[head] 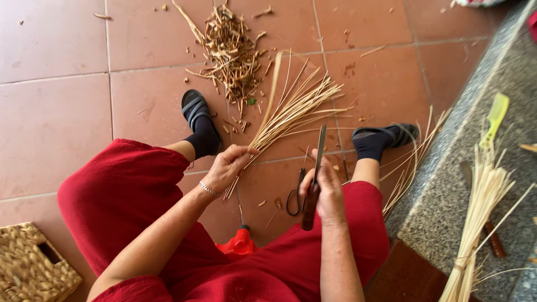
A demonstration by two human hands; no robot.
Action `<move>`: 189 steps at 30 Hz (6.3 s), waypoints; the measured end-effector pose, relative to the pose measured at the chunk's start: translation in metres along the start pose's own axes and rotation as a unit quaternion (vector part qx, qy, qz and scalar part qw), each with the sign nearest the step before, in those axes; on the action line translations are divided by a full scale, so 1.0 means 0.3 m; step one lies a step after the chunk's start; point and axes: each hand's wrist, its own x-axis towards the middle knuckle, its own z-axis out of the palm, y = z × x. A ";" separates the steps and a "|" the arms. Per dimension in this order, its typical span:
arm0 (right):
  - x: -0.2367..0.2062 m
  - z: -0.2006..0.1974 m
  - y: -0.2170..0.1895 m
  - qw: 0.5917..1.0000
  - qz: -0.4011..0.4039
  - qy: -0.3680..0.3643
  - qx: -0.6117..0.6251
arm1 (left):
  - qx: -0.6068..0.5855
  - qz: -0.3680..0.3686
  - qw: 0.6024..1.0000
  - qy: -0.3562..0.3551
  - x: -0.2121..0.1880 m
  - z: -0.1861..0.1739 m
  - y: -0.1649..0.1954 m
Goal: The person sits on a tiled floor and uses a knife to split and shave long dried bamboo strips into thinner strands. They handle the strips by hand, aligning them and peeling off layers, while a pair of scissors rests nearby.
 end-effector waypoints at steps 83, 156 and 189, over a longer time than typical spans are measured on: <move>-0.129 -0.066 -0.393 1.000 -0.011 -0.004 0.023 | 0.136 0.118 0.973 -0.146 -0.075 0.097 0.036; 0.021 0.035 -0.201 0.986 0.123 -0.089 0.064 | 0.287 0.389 0.871 0.087 -0.041 0.121 0.202; 0.042 -0.034 -0.272 0.995 0.066 -0.065 0.039 | 0.009 -0.016 0.990 -0.140 -0.017 0.055 0.087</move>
